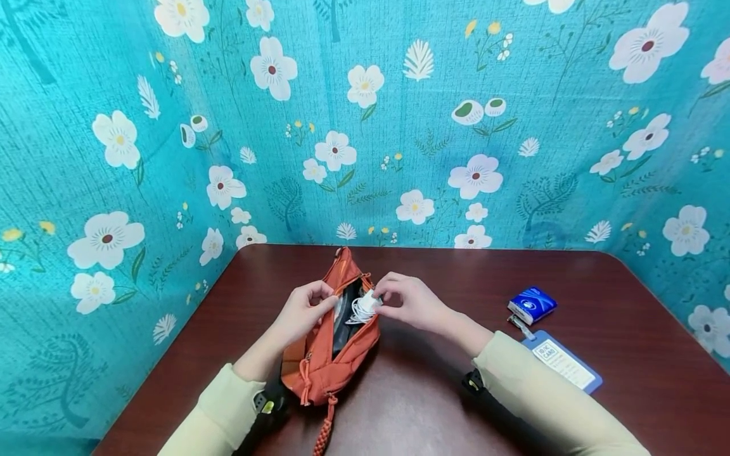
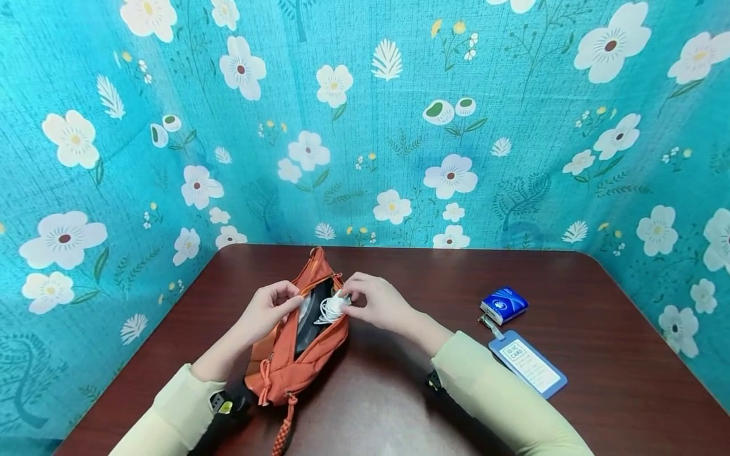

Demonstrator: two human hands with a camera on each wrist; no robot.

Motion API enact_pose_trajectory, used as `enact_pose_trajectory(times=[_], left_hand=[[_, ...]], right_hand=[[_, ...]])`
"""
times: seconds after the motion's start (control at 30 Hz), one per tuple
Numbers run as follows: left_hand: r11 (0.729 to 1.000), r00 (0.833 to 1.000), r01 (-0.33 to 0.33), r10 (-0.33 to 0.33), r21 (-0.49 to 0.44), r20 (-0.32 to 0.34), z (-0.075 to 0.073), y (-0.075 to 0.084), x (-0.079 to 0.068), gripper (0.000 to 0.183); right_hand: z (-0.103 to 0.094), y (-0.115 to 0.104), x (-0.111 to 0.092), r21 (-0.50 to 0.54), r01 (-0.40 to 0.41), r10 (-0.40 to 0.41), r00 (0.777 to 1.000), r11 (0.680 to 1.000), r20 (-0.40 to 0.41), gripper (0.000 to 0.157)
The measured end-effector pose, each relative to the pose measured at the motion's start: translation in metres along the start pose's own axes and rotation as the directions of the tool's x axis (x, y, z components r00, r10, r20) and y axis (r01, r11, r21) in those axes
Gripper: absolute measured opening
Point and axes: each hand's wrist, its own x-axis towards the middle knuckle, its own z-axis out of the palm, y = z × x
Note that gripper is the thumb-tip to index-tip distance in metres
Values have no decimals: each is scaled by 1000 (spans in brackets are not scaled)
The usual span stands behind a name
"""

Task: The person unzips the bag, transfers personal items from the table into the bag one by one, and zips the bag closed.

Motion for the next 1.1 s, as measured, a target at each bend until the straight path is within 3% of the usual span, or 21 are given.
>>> enact_pose_trajectory(times=[0.23,0.4,0.57,0.67,0.83,0.97,1.1], left_hand=[[1000,1000,11,-11,1,0,0,0,1,7],[1000,1000,22,-22,0,-2,0,-1,0,7],[1000,1000,14,-14,-4,16,-1,3,-2,9],[1000,1000,15,-14,-6,19,-1,3,-2,9],[1000,1000,2,-1,26,-17,-1,-3,1,8],[996,997,-4,11,91,-75,-3,-2,1,7],[990,990,5,15,144,-139,-7,0,0,5]], right_hand=[[9,-2,-4,93,45,-59,987,995,147,17],[16,0,-5,-6,110,-108,982,994,152,13],[16,-3,-6,-136,192,-174,976,972,132,11],[15,-3,-6,-131,199,-181,974,971,133,11],[9,-1,-6,22,151,-153,983,988,106,13],[3,-1,-8,143,58,-75,990,988,118,10],[-4,-2,-11,196,-39,9,988,980,152,4]])
